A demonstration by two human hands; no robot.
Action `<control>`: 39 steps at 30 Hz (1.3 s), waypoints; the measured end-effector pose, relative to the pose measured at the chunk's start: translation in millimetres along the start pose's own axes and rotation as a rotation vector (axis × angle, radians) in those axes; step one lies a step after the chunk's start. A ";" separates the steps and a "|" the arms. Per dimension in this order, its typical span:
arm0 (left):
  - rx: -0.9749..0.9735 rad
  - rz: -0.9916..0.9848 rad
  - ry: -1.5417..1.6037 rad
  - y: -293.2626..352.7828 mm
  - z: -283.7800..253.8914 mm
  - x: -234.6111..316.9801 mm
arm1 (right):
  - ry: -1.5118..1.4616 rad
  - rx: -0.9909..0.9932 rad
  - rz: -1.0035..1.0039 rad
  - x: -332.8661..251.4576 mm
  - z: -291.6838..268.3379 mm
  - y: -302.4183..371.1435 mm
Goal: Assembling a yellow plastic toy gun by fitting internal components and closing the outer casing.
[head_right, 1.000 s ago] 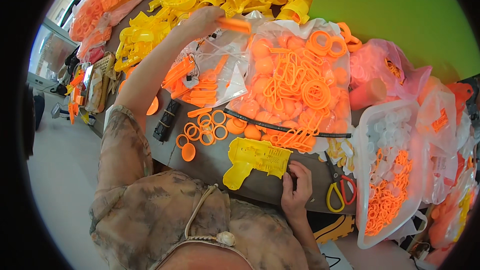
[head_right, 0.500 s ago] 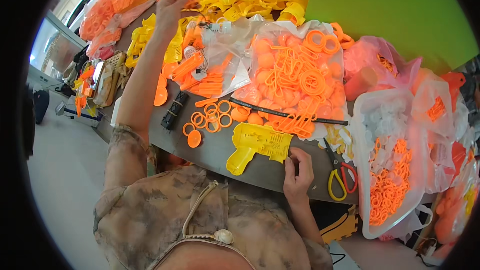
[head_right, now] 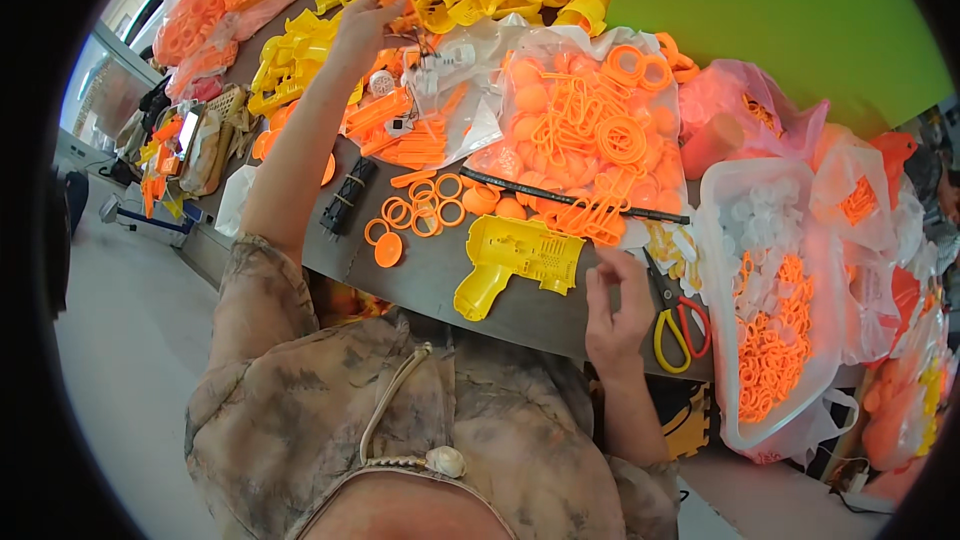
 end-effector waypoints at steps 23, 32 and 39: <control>0.194 -0.201 0.337 31.3 -66.0 -48.2 | 0.417 -0.506 -0.094 -47.7 247.6 -193.9; 0.011 -0.180 0.399 33.4 -16.3 -44.0 | 0.517 -0.341 -0.354 -71.2 147.6 -255.4; -0.040 -0.226 0.498 47.4 11.3 -31.9 | 0.547 -0.175 -0.502 -91.0 99.8 -266.7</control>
Point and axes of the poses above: each hand's wrist, its own y-axis away from the middle knuckle, its own z-axis out of the palm, x = y × z, the point moved 6 cm from there along -y, towards the middle knuckle, and after that the axes turned 15 degrees about y, right-handed, at the moved point
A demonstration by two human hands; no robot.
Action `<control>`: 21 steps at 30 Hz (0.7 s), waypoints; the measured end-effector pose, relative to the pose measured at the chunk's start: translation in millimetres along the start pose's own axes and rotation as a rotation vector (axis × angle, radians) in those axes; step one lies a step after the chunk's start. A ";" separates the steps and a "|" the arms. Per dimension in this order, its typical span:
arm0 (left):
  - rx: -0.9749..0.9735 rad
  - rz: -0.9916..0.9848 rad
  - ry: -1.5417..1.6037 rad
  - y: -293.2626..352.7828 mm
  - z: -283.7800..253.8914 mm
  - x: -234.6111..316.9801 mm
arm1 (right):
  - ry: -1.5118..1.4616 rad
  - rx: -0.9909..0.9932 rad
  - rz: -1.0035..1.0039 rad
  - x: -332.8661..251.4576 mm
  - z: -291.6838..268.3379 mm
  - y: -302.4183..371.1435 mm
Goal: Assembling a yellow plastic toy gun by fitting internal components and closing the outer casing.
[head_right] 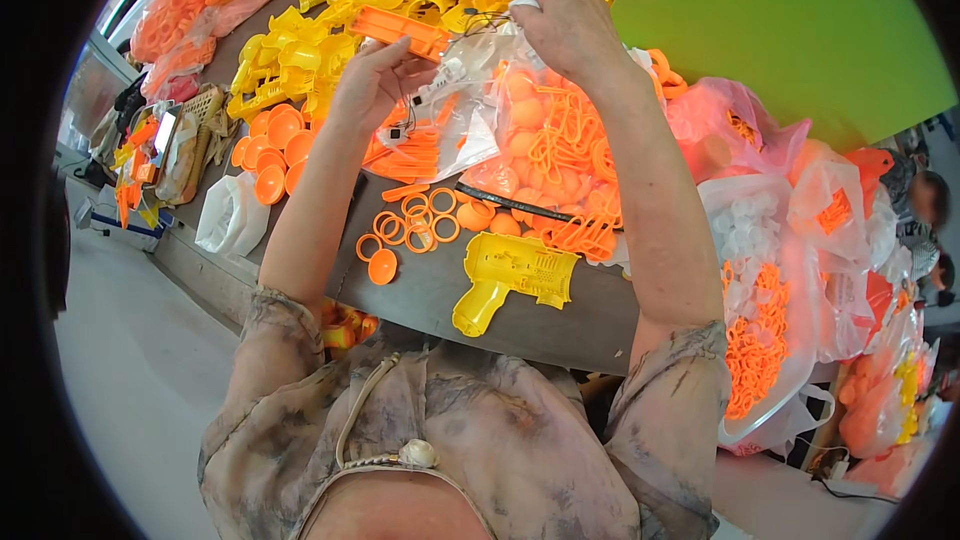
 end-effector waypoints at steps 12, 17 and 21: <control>-0.235 -0.178 -0.611 93.5 43.5 22.4 | -0.166 -0.133 -0.147 -45.0 -129.0 18.2; -0.344 0.261 -0.529 88.7 123.6 71.0 | -0.024 -0.311 -0.231 -79.4 -166.4 32.7; -0.658 0.192 -0.507 93.6 180.3 52.8 | -0.006 -0.363 -0.309 -87.7 -168.5 37.5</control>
Point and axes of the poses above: each hand's wrist, its own y-axis away from the middle knuckle, its own z-axis out of the palm, x = y × z, the point moved 6 cm from there along -y, towards the middle knuckle, and after that the axes turned 15 degrees about y, right-handed, at the moved point
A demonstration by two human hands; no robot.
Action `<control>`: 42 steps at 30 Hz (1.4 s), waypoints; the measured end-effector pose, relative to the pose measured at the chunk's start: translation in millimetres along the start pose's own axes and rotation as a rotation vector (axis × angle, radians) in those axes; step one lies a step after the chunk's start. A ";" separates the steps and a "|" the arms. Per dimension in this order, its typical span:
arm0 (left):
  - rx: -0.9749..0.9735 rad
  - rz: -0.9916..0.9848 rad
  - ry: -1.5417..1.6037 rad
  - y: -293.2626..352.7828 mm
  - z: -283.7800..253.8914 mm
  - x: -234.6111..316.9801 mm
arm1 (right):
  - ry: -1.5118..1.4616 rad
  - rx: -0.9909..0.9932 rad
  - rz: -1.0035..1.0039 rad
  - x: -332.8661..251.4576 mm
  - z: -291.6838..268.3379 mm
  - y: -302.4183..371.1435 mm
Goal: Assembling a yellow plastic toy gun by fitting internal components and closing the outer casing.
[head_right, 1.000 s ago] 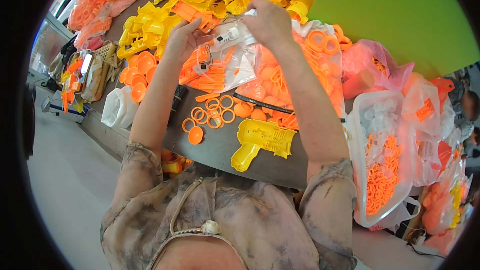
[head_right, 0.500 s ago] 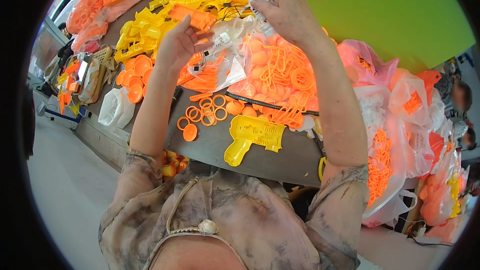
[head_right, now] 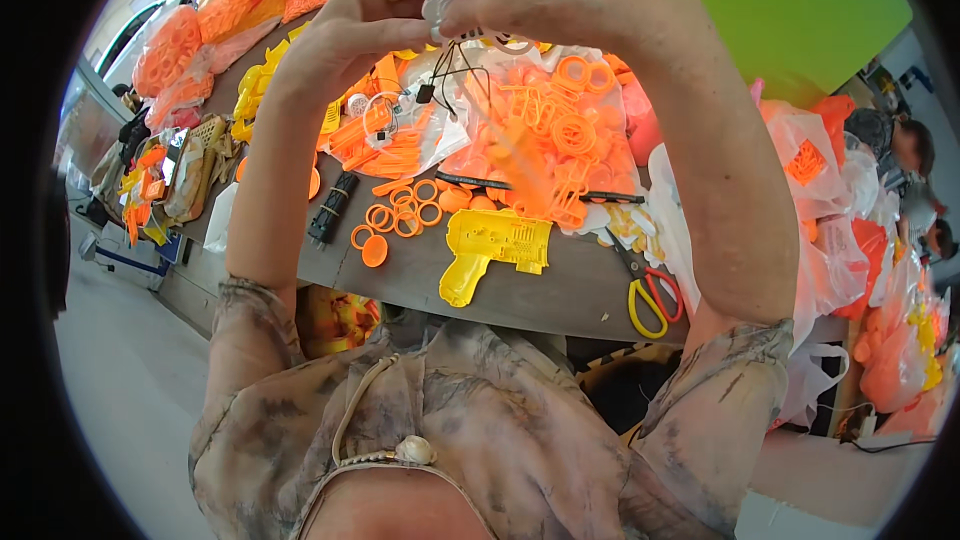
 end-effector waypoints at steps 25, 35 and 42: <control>0.176 -0.292 0.717 3.8 12.2 -70.9 | -0.603 0.732 0.389 34.9 98.4 100.3; 0.121 -0.283 0.857 10.4 16.2 -81.9 | -0.426 0.806 0.391 7.5 128.9 106.4; 0.204 -0.275 0.927 17.6 23.6 -86.0 | -0.491 0.816 0.452 29.3 154.7 86.5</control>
Point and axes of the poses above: each hand's wrist, its own y-axis away from the middle knuckle, its own z-axis out of the palm, x = y × z, the point moved 6 cm from there along -y, towards the middle knuckle, and after that the axes turned 15 degrees about y, right-handed, at the moved point
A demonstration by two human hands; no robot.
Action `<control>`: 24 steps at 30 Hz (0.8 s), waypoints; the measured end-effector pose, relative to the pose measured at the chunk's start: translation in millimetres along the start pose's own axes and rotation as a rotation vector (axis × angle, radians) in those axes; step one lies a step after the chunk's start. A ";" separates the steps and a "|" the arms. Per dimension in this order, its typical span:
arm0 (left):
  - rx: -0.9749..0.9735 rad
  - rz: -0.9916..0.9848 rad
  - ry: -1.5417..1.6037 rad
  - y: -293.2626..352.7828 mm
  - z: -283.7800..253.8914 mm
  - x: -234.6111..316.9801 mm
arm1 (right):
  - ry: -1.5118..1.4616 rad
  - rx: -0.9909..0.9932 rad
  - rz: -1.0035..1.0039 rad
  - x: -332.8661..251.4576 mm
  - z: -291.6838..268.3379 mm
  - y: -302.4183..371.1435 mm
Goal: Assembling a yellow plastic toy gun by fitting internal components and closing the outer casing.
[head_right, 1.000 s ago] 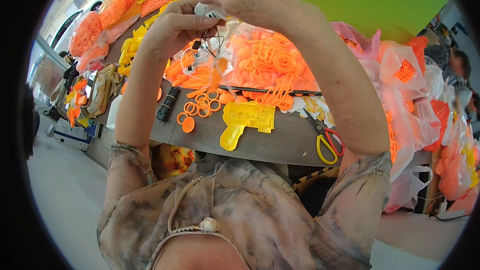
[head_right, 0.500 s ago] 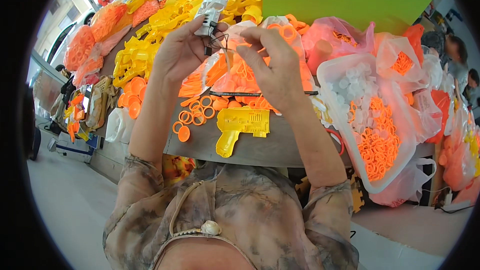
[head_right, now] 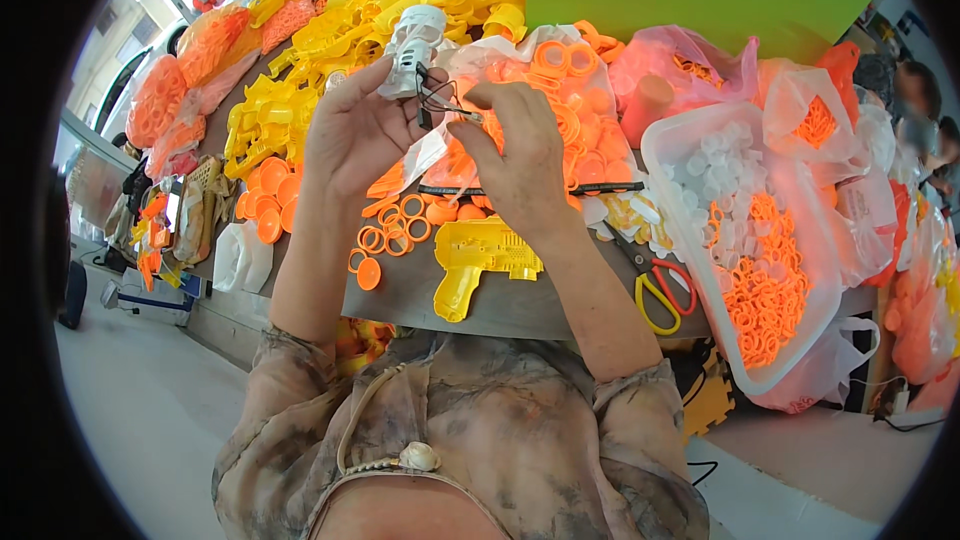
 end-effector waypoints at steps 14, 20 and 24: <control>0.103 0.005 0.040 1.3 -30.7 2.0 | -0.187 -0.094 0.054 18.9 -8.0 -9.7; 0.241 0.119 0.052 3.3 -31.5 1.6 | -0.155 -0.169 0.059 23.0 -5.1 -1.4; 0.263 0.137 0.065 5.7 -26.6 -0.8 | -0.160 -0.259 0.059 17.3 2.0 13.3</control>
Point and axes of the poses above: each hand's wrist, its own y-axis away from the middle knuckle, its own z-axis out of the palm, x = y × z, the point moved 6 cm from there along -y, towards the middle knuckle, and after that the axes turned 15 degrees about y, right-handed, at the moved point
